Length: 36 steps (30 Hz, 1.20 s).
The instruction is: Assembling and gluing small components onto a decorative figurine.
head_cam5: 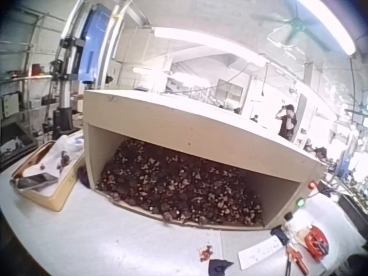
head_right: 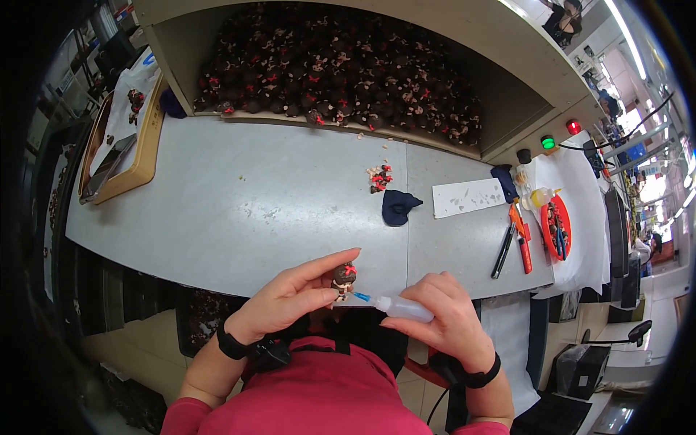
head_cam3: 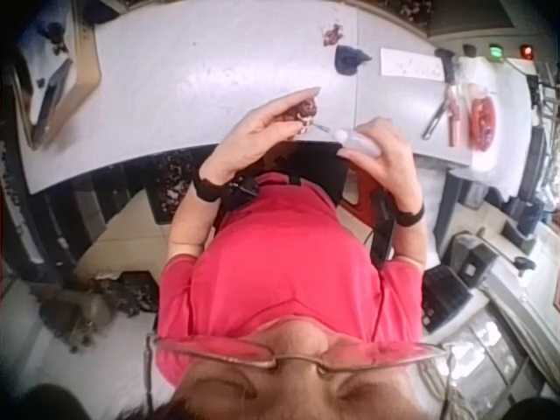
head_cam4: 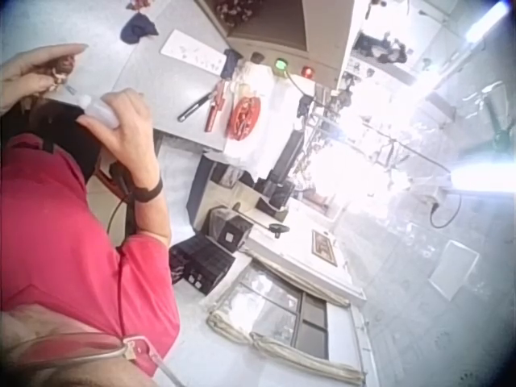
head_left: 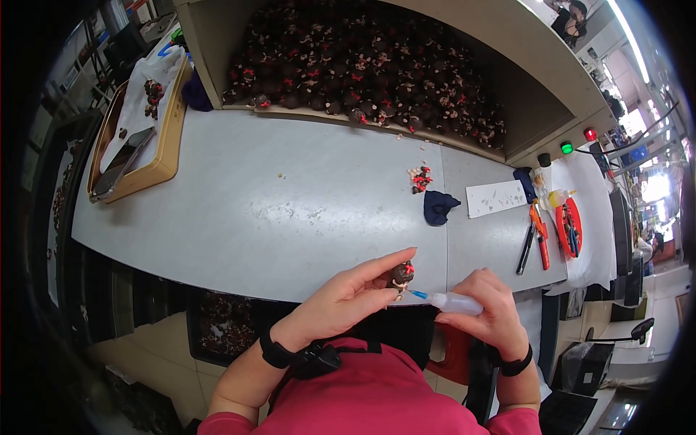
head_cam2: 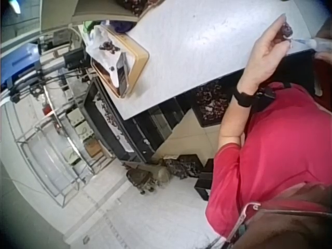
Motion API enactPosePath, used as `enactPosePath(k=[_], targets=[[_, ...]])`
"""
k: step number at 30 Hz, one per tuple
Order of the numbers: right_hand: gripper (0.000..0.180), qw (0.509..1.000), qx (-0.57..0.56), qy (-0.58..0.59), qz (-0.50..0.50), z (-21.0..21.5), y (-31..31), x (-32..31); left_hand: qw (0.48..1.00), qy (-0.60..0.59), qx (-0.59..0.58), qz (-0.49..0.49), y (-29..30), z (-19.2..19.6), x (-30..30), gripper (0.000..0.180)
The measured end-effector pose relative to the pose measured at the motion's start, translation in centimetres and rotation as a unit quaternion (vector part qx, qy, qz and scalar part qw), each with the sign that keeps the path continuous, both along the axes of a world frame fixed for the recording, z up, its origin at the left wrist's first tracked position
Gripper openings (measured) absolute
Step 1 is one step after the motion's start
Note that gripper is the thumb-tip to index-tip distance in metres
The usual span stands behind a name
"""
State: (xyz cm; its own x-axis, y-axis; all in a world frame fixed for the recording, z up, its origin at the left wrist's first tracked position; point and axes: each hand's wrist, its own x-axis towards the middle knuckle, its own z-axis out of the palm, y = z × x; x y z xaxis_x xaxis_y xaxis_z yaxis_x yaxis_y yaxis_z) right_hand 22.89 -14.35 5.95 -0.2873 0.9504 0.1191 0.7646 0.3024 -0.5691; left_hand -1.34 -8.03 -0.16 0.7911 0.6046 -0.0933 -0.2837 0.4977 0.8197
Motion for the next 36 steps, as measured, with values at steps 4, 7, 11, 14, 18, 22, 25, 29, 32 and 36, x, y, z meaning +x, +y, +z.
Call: enactPosePath(k=[4, 7, 11, 14, 18, 22, 25, 29, 32, 36], targets=[[0.033, 1.0, -0.002, -0.005, -0.001, 0.0, 0.0, 0.0, 1.0, 0.002, 0.004, -0.002, 0.0, -0.1, -0.1, 0.054], [0.034, 1.0, 0.0, -0.012, 0.004, 0.1, 0.0, -0.1, 1.0, 0.004, 0.006, -0.005, 0.0, -0.1, -0.1, 0.054], [0.034, 1.0, 0.0, -0.006, -0.001, -0.2, 0.0, 0.0, 1.0, 0.0, 0.003, -0.003, 0.0, -0.1, -0.1, 0.054], [0.034, 1.0, -0.008, 0.011, -0.012, -0.3, -0.2, 0.2, 1.0, 0.0, 0.003, -0.004, 0.0, -0.1, 0.0, 0.054], [0.033, 1.0, -0.007, 0.015, -0.01, -0.1, -0.2, 0.0, 1.0, 0.004, 0.006, -0.006, 0.0, -0.2, -0.1, 0.054], [0.033, 1.0, -0.005, 0.002, -0.008, -0.2, -0.2, 0.0, 1.0, 0.001, 0.004, -0.001, 0.0, -0.1, 0.0, 0.054], [0.033, 1.0, -0.004, 0.0, -0.008, -0.3, -0.2, 0.0, 1.0, -0.001, -0.001, 0.003, 0.0, 0.0, 0.0, 0.054], [0.033, 1.0, -0.006, -0.008, -0.009, -0.2, -0.1, 0.0, 1.0, -0.001, -0.003, 0.0, 0.0, -0.2, 0.0, 0.054], [0.027, 0.998, -0.02, 0.057, -0.008, -1.2, -0.1, 1.1, 1.0, 0.0, 0.001, 0.003, 0.1, -0.1, 0.1, 0.054], [0.022, 0.947, -0.01, 0.26, -0.188, -3.9, 0.9, 3.0, 1.0, -0.005, 0.003, 0.01, 0.1, 0.0, 0.2, 0.054]])
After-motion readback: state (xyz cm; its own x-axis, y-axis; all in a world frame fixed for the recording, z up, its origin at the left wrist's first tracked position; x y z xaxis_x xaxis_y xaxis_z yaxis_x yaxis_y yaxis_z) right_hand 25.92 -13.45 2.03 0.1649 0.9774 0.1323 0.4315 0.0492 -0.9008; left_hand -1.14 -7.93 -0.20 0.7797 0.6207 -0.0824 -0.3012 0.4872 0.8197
